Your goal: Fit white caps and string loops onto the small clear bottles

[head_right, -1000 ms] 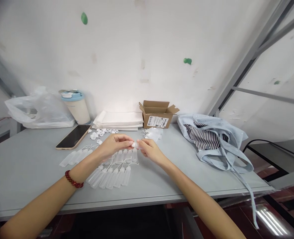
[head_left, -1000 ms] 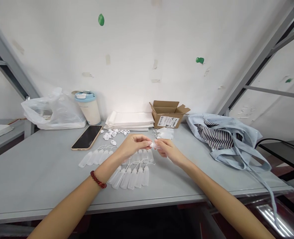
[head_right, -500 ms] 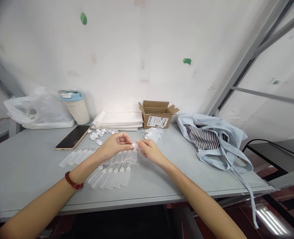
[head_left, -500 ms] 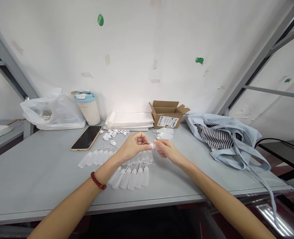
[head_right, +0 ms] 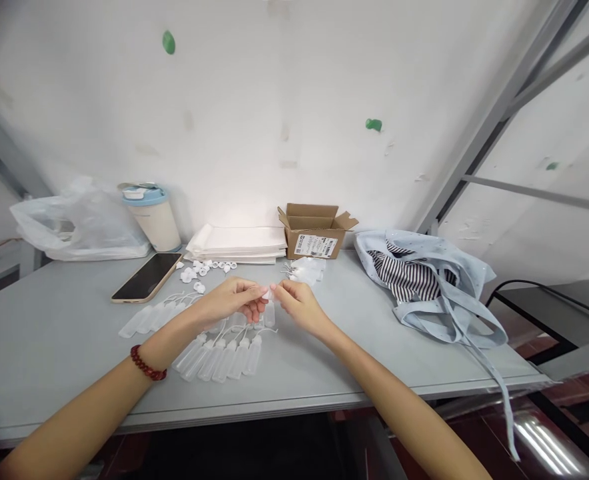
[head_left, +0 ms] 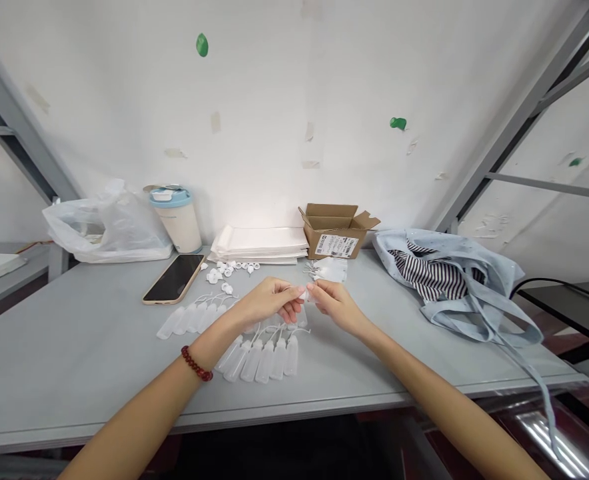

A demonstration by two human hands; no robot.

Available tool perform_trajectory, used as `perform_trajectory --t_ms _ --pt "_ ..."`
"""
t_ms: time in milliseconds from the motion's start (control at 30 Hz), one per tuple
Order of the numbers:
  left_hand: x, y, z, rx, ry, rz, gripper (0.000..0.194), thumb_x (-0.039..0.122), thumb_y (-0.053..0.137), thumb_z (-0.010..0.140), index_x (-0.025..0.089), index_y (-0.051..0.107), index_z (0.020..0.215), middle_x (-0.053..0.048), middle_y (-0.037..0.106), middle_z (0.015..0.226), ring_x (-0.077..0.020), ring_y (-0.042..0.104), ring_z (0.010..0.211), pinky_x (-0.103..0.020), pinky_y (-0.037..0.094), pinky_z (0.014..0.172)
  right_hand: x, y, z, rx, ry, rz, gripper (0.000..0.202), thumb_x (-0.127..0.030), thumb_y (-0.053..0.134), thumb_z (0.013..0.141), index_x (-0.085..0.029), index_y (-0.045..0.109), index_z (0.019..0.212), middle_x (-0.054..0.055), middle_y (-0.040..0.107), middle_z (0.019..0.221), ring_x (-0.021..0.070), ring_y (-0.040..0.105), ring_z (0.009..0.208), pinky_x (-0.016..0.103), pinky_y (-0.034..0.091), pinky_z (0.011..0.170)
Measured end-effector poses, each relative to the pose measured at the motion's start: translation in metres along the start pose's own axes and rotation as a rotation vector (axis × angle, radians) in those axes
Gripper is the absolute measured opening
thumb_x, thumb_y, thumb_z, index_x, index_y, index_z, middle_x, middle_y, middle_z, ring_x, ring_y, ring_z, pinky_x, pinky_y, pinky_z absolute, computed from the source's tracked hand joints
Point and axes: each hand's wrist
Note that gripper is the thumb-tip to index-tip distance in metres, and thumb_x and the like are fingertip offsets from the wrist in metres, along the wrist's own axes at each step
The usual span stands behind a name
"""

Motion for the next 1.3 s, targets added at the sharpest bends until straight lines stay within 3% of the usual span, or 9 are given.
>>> perform_trajectory --t_ms 100,300,467,567,667,833,1067,1300 --pt "0.000 0.000 -0.001 -0.012 0.053 0.041 0.037 0.048 0.058 0.082 0.013 0.061 0.071 -0.002 0.062 0.066 -0.0121 0.060 0.057 -0.026 0.049 0.059 0.002 -0.001 0.000 0.024 -0.022 -0.061 0.043 -0.051 0.048 0.086 -0.019 0.037 0.059 -0.005 0.029 0.057 0.0077 0.027 0.051 0.023 0.025 0.048" --pt "-0.006 0.006 -0.002 0.076 0.236 0.280 0.022 0.035 0.058 0.081 0.015 0.064 0.086 -0.003 0.065 0.074 -0.0158 0.061 0.070 -0.027 0.049 0.065 -0.003 -0.006 0.001 -0.106 0.158 0.123 0.047 -0.054 0.052 0.083 -0.021 0.031 0.058 -0.009 0.018 0.052 0.0055 0.014 0.046 0.023 0.012 0.043" --pt "-0.004 0.009 -0.003 0.138 0.290 0.401 0.020 0.032 0.056 0.082 0.015 0.064 0.086 -0.002 0.065 0.074 -0.0150 0.060 0.068 -0.027 0.047 0.064 -0.004 -0.007 0.002 -0.148 0.226 0.188 0.047 -0.054 0.053 0.083 -0.020 0.033 0.057 -0.010 0.017 0.051 0.0052 0.014 0.045 0.022 0.013 0.042" --pt "-0.001 0.007 -0.001 0.171 0.242 0.330 0.023 0.036 0.057 0.081 0.015 0.062 0.075 -0.002 0.063 0.069 -0.0143 0.060 0.063 -0.026 0.047 0.061 -0.003 -0.005 0.003 -0.076 0.158 0.154 0.045 -0.055 0.052 0.083 -0.020 0.035 0.060 -0.009 0.025 0.051 0.0059 0.024 0.044 0.022 0.022 0.042" --pt "0.000 0.002 0.001 0.198 0.170 0.200 0.030 0.039 0.058 0.080 0.014 0.059 0.065 -0.002 0.061 0.062 -0.0124 0.058 0.055 -0.025 0.046 0.056 -0.004 -0.005 0.002 0.040 0.029 -0.004 0.035 -0.052 0.053 0.083 -0.018 0.050 0.073 -0.005 0.040 0.056 0.0085 0.037 0.048 0.023 0.030 0.046" --pt "-0.001 -0.006 0.004 0.195 0.091 -0.014 0.030 0.041 0.064 0.075 0.013 0.061 0.064 -0.003 0.062 0.061 -0.0126 0.059 0.054 -0.024 0.045 0.053 -0.003 -0.006 0.000 0.150 -0.217 -0.206 0.029 -0.043 0.055 0.083 -0.018 0.061 0.096 0.004 0.059 0.082 0.0143 0.052 0.070 0.025 0.041 0.058" --pt "-0.002 -0.004 0.003 0.222 0.286 0.092 0.026 0.038 0.069 0.072 0.014 0.067 0.081 -0.003 0.065 0.068 -0.0147 0.061 0.062 -0.026 0.049 0.060 0.000 -0.010 0.001 0.093 -0.126 -0.072 0.032 -0.046 0.052 0.084 -0.015 0.060 0.091 -0.003 0.047 0.059 0.0101 0.043 0.051 0.025 0.038 0.051" --pt "-0.003 -0.005 0.003 0.150 0.122 0.007 0.040 0.050 0.059 0.079 0.012 0.066 0.071 -0.008 0.067 0.074 -0.0156 0.063 0.063 -0.028 0.052 0.060 0.001 -0.009 0.001 0.118 -0.193 -0.120 0.028 -0.040 0.055 0.083 -0.018 0.061 0.099 0.002 0.059 0.077 0.0129 0.051 0.064 0.025 0.041 0.055"
Point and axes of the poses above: each hand's wrist, its own z-axis towards the middle knuckle, its own y-axis out of the palm, x = y × z
